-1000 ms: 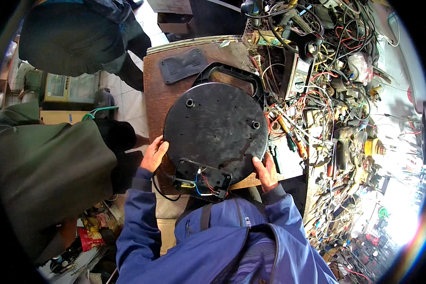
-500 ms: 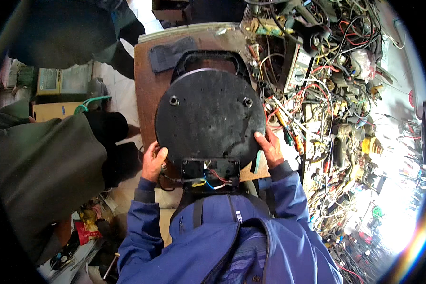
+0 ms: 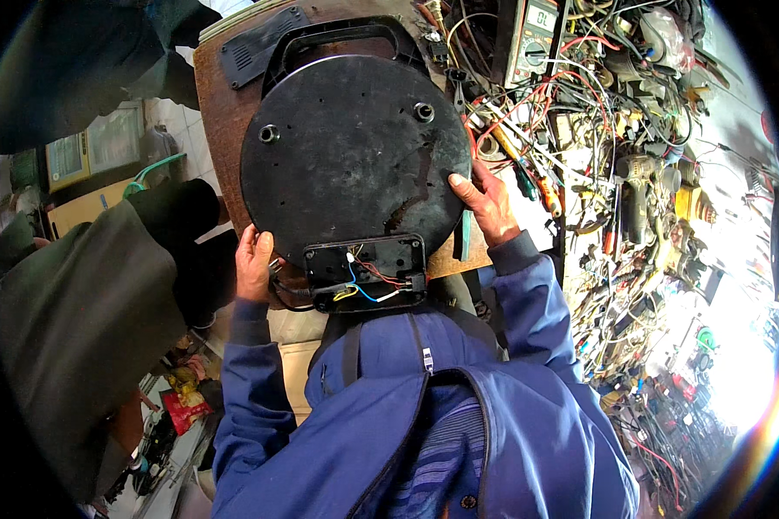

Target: The person retrieves a small component from a drawer and uses it to connect wires inside a black electronic device. They use pliers to strip or cut wires and a multimeter to test the connections. The task involves manipulating small wires and components within the device's casing.

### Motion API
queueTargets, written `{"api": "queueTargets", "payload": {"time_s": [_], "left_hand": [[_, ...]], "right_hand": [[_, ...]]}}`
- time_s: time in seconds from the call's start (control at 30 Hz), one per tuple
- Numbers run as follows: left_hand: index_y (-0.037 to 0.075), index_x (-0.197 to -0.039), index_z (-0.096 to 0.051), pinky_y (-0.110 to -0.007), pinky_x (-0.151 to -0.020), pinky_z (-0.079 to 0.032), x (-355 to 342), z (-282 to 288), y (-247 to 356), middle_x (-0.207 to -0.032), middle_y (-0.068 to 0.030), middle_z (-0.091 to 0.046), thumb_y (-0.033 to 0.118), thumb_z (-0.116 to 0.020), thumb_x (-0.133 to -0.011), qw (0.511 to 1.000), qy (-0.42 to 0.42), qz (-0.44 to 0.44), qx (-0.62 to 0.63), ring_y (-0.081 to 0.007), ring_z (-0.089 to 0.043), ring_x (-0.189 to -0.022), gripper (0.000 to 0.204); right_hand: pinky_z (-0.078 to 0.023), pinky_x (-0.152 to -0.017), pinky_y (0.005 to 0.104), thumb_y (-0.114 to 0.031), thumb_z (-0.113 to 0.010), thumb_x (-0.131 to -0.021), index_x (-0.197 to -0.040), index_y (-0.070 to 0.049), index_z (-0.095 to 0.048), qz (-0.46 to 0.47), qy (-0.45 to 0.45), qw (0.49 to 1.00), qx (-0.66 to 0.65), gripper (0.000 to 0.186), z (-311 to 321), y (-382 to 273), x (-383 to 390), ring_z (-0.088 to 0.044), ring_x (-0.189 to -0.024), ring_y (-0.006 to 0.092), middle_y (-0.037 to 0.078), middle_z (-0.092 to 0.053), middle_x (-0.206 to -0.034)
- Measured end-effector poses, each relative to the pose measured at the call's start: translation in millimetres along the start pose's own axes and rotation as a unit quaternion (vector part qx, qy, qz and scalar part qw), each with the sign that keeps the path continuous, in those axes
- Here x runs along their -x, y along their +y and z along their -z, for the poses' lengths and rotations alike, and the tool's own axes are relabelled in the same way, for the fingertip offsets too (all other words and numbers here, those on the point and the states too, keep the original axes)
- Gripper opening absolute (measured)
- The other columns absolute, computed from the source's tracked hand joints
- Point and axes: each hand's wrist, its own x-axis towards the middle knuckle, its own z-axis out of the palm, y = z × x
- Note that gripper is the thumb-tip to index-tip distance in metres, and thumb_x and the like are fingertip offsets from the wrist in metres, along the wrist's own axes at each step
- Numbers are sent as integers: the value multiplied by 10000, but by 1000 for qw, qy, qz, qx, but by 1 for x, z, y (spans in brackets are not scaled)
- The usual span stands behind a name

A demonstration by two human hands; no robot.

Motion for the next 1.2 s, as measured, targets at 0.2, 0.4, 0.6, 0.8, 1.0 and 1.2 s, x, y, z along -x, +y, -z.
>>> {"api": "queueTargets", "payload": {"time_s": [0.2, 0.4, 0.6, 0.8, 1.0, 1.2], "left_hand": [[70, -1317, -569, -223, -644, -536, 3, -1, -1, -994, 15, -625, 369, -632, -1037, 1000, 4, 0, -4, -59, -608, -779, 414], [69, -1338, -574, -225, -646, -544, 0, -4, -4, -1005, 19, -628, 340, -634, -1037, 999, 32, 6, 11, -54, -606, -781, 410], [47, -1407, -540, -237, -649, -553, 1, 0, -11, -1065, 6, -629, 318, -642, -1030, 1000, 24, 9, -5, -68, -618, -846, 475], [27, -1430, -516, -240, -664, -573, 1, -7, 3, -1132, -19, -648, 335, -671, -1017, 999, 31, 42, 10, -91, -640, -906, 537], [49, -1429, -523, -258, -688, -565, -5, -4, -1, -1195, -34, -665, 348, -680, -1011, 999, 19, 39, 25, -103, -650, -946, 537], [53, -1446, -504, -257, -697, -551, -3, 0, -10, -1217, -49, -657, 350, -712, -984, 999, -2, 23, 28, -125, -637, -997, 587]], "right_hand": [[-470, -1038, 351, -468, -746, -934, -1439, 70, -517, 11, 5, 1000, 11, 773, 1, 6, -1, -634, -1173, 226, 164, -690, -1271], [-468, -1040, 347, -449, -723, -959, -1447, 71, -505, 7, -6, 1000, -13, 746, -1, -6, 2, -624, -1165, 211, 154, -685, -1262], [-478, -1017, 330, -429, -690, -988, -1379, 49, -596, 22, 12, 997, 79, 625, -2, -1, 7, -633, -1140, 183, 133, -710, -1200], [-557, -843, 325, -465, -651, -1008, -1287, -7, -657, -92, 45, 993, 66, 536, 35, -1, 18, -702, -978, 188, 90, -731, -1100], [-549, -837, 351, -437, -648, -1008, -1289, 41, -644, -67, 20, 996, 59, 554, 12, 5, 45, -680, -946, 185, 104, -730, -1040], [-510, -785, 325, -334, -691, -979, -1164, 40, -659, -44, 65, 993, 84, 418, -8, 16, 50, -594, -851, 138, 60, -681, -940]]}}
